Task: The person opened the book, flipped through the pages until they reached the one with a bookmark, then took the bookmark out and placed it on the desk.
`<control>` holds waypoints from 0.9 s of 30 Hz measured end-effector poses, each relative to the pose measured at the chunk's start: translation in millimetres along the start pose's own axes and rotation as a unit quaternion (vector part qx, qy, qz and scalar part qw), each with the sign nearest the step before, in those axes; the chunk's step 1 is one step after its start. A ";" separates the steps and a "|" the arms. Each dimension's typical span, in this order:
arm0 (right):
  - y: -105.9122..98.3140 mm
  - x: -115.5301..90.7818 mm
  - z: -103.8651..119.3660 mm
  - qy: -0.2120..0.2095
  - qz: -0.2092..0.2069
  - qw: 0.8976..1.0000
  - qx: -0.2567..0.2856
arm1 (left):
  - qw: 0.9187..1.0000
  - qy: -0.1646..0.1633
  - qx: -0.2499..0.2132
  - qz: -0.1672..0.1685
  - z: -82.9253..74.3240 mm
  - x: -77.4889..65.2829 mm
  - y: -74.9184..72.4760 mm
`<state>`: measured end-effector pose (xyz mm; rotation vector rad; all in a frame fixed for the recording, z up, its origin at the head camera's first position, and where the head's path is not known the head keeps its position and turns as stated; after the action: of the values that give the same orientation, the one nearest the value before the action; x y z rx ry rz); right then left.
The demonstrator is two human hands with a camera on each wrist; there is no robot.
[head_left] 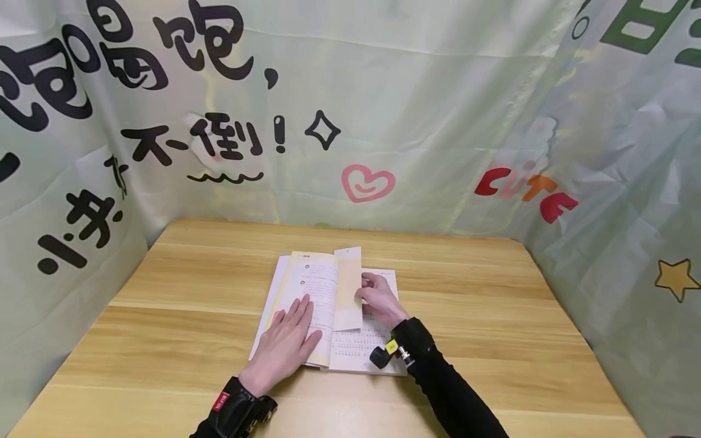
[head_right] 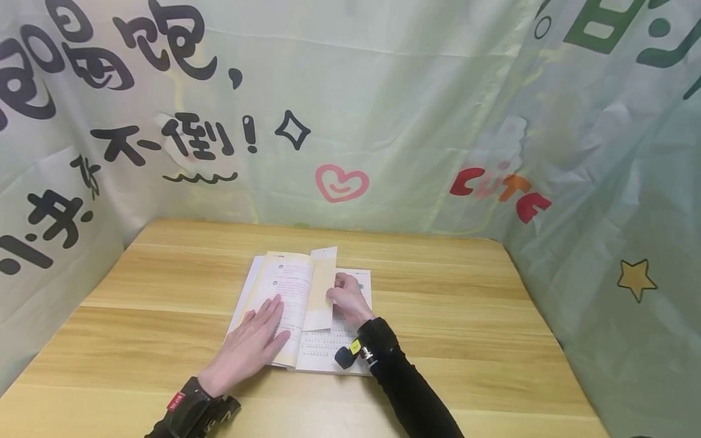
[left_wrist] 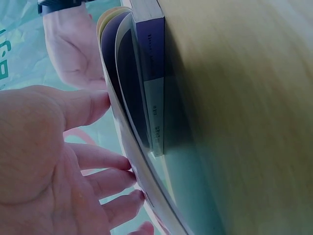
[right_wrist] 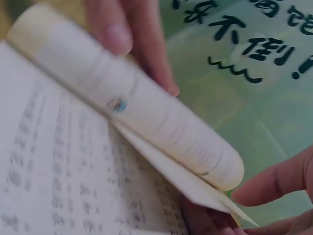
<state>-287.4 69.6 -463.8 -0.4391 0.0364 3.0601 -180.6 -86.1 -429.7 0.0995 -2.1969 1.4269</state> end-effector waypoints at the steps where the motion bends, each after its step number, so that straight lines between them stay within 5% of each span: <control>1: 0.9 1.2 -0.4 -0.006 -0.002 1.000 -0.013 | 1.000 0.000 0.001 0.000 0.1 0.1 0.0; 11: 1.6 10.1 1.6 -0.073 -0.038 0.988 -0.133 | 1.000 -0.003 0.003 0.009 1.7 -0.7 0.6; 27: -13.0 10.2 7.4 -0.110 -0.043 0.984 -0.136 | 1.000 -0.003 0.001 0.004 0.9 -1.2 0.5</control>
<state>-298.6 83.3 -459.8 -0.1050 -0.4007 3.0153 -180.1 -86.9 -431.0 0.0942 -2.2028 1.4349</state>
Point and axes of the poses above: each hand's wrist, its own x-axis towards the middle knuckle, its own y-axis out of the palm, z = x × y, the point moved 9 cm from there along x, towards the middle knuckle, and after that the axes turned 15 degrees about -z, right-handed, at the moved point
